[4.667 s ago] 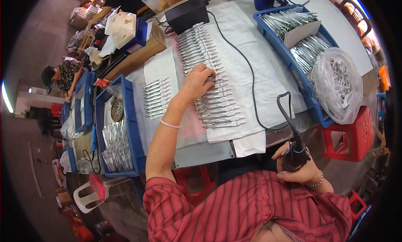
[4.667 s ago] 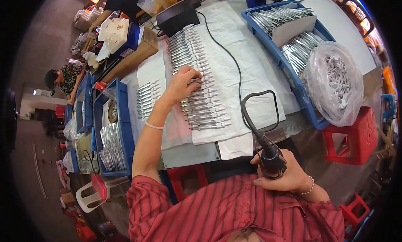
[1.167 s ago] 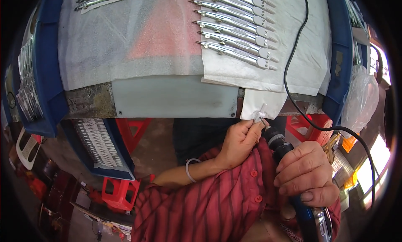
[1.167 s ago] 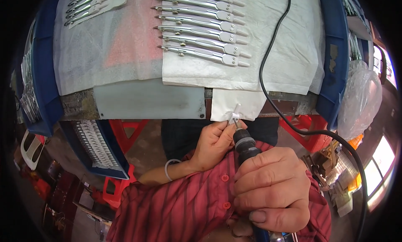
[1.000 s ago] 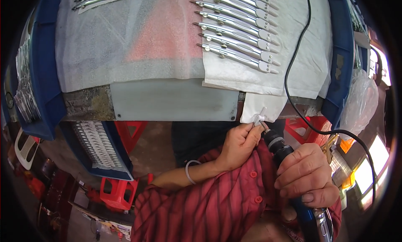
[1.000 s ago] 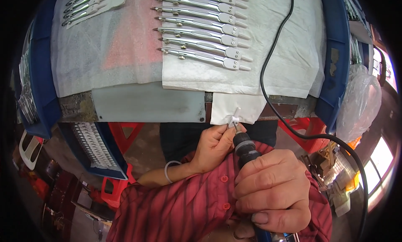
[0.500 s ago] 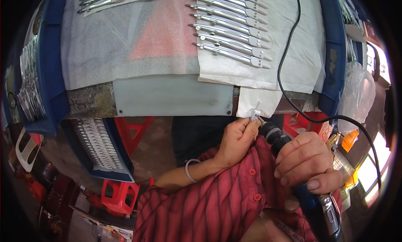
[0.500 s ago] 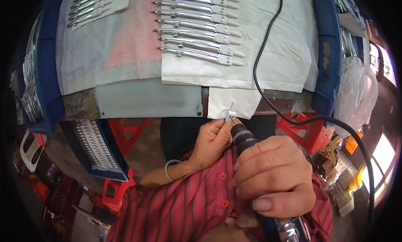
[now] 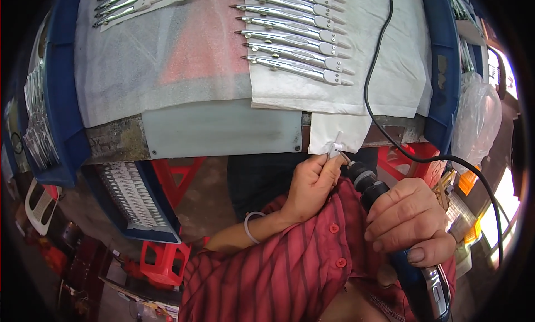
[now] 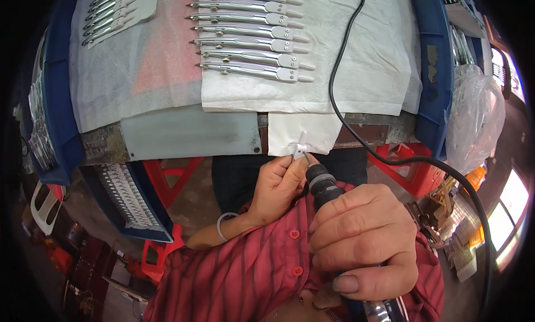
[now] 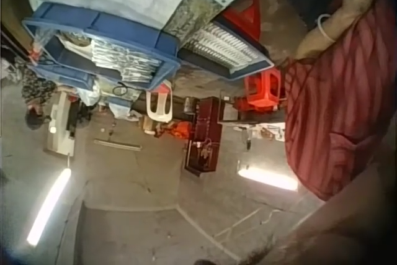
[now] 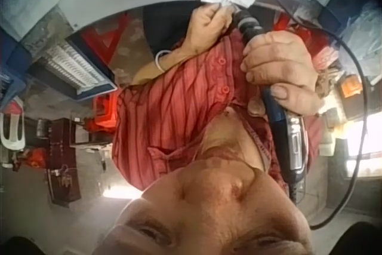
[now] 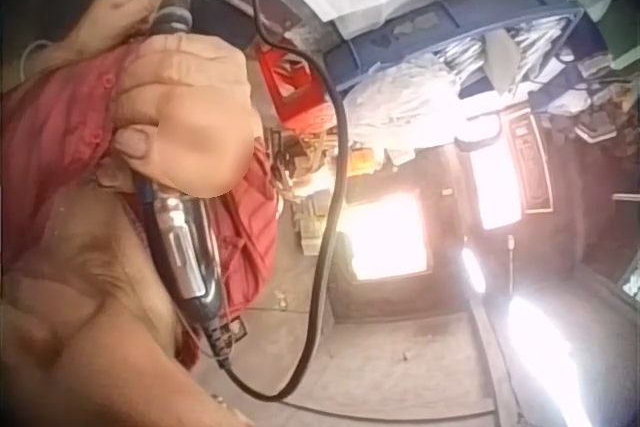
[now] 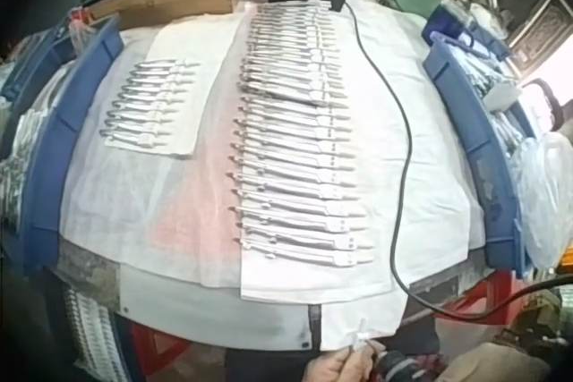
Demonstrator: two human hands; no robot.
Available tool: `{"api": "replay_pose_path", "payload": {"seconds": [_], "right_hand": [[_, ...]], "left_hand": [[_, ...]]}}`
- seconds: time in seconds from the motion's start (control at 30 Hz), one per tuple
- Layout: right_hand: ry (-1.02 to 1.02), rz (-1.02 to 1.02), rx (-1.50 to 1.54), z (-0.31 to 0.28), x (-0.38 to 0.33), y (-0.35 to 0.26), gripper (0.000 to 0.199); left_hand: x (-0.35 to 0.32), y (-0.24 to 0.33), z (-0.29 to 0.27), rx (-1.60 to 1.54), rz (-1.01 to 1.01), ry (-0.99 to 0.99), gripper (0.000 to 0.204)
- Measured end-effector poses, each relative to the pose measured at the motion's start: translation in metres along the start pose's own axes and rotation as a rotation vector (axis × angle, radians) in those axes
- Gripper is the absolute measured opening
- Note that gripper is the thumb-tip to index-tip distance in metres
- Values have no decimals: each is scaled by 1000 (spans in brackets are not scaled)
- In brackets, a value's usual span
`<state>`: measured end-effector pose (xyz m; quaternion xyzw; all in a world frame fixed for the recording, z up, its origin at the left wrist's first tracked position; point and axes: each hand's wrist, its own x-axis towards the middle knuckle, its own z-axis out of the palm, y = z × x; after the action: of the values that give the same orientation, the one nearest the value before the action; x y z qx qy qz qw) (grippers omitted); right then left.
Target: Assembling small metal components using a handheld power tool at a industrial workbench.
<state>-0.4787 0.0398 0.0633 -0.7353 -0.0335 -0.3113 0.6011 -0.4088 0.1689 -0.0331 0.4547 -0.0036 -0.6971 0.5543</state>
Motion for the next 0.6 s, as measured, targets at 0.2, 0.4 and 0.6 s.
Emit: {"api": "replay_pose_path", "payload": {"seconds": [0.2, 0.4, 0.6], "right_hand": [[101, 3, 97, 8, 5, 1, 16], [5, 20, 37, 2, 3, 6, 38], [115, 7, 149, 7, 7, 10, 13]], "left_hand": [[1, 3, 1, 37, 4, 11, 19], [1, 1, 0, 99, 55, 5, 22], [0, 2, 1, 84, 34, 6, 22]]}}
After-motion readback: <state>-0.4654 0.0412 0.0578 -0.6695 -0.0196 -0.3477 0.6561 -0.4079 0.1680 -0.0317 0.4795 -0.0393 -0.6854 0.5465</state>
